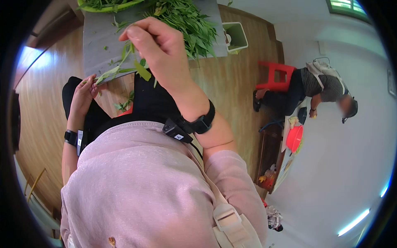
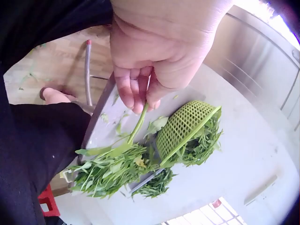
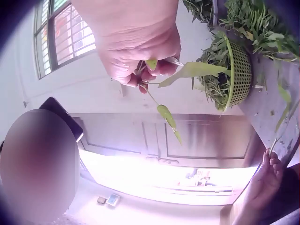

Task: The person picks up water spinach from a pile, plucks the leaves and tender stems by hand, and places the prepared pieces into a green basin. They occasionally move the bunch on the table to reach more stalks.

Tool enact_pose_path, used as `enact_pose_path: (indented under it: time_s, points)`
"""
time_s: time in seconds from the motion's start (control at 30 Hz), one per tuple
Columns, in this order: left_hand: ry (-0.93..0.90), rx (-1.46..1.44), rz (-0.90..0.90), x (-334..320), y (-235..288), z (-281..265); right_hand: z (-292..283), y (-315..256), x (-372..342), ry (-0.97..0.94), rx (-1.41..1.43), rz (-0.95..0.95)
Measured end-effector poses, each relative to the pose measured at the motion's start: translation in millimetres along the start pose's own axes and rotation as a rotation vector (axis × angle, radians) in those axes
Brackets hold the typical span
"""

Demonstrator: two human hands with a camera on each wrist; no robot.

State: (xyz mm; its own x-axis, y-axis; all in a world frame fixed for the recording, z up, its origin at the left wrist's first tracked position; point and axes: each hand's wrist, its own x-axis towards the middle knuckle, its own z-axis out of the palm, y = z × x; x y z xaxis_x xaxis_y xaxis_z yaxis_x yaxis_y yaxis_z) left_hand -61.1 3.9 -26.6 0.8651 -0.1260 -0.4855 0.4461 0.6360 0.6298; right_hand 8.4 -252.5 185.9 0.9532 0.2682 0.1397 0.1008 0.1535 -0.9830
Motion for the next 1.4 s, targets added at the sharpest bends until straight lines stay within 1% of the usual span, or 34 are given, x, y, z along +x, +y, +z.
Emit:
enact_pose_path:
  time_s: [0.03, 0.1, 0.23, 0.3, 0.43, 0.53, 0.73, 0.8, 0.83, 0.9, 0.93, 0.97, 1.03, 1.07, 1.1, 1.13, 1.17, 1.23, 1.27, 1.33, 1.37, 1.4]
  points:
    - [-0.016, 0.006, 0.004, 0, 0, 0, -2, -4, -2, -0.012, -0.001, 0.006]
    - [-0.028, 0.011, 0.004, 1, -1, 2, -4, -10, -5, -0.105, -0.055, -0.029]
    - [-0.020, 0.022, 0.001, 1, 0, 1, 6, -10, -9, -0.080, -0.051, -0.067]
    - [-0.031, 0.023, -0.002, 1, 1, 0, 4, -7, -8, -0.174, -0.124, -0.158]
    - [-0.046, 0.021, 0.005, 1, 2, 1, 4, -6, -8, -0.172, -0.119, -0.160]
    - [-0.055, 0.020, 0.004, 3, 2, 1, 4, -3, -8, -0.194, -0.123, -0.210]
    - [-0.040, 0.050, -0.004, -2, 5, 8, 12, -8, -16, -0.190, -0.178, -0.165]
    - [-0.034, 0.069, -0.003, -2, 4, 10, 15, -5, -15, -0.215, -0.224, -0.275]
    - [-0.012, 0.052, 0.004, -1, 4, 9, 15, -7, -15, -0.208, -0.227, -0.281]
    - [0.006, 0.038, 0.008, -2, 2, 11, 17, -12, -18, -0.249, -0.298, -0.213]
    - [-0.013, 0.033, 0.018, -3, 2, 14, 17, -9, -17, -0.241, -0.331, -0.268]
    - [-0.029, 0.030, 0.034, -4, 5, 15, 15, -5, -15, -0.240, -0.325, -0.278]
    - [-0.072, 0.069, 0.040, -4, 11, 18, 13, 12, -5, -0.152, -0.400, -0.426]
    - [0.037, 0.114, 0.044, -8, 15, 27, 9, 25, 0, -0.117, -0.375, -0.323]
    - [-0.003, 0.090, 0.085, -9, 19, 30, 9, 20, -2, -0.071, -0.180, 0.145]
    - [-0.026, 0.111, 0.096, -8, 23, 31, 5, 33, 4, -0.051, -0.082, 0.124]
    - [-0.051, 0.129, 0.104, -8, 28, 33, -1, 39, 6, -0.030, -0.028, 0.240]
    - [-0.046, 0.141, 0.135, -14, 36, 44, -6, 52, 4, -0.036, 0.011, 0.289]
    - [-0.057, 0.166, 0.136, -14, 40, 46, -8, 60, 5, -0.043, 0.017, 0.284]
    - [-0.074, 0.210, 0.161, -13, 43, 48, -8, 69, 7, -0.127, -0.200, 0.249]
    - [-0.073, 0.213, 0.166, -14, 45, 49, -7, 71, 5, -0.129, -0.198, 0.244]
    - [-0.076, 0.211, 0.159, -15, 47, 50, -3, 71, 3, -0.179, -0.321, 0.224]
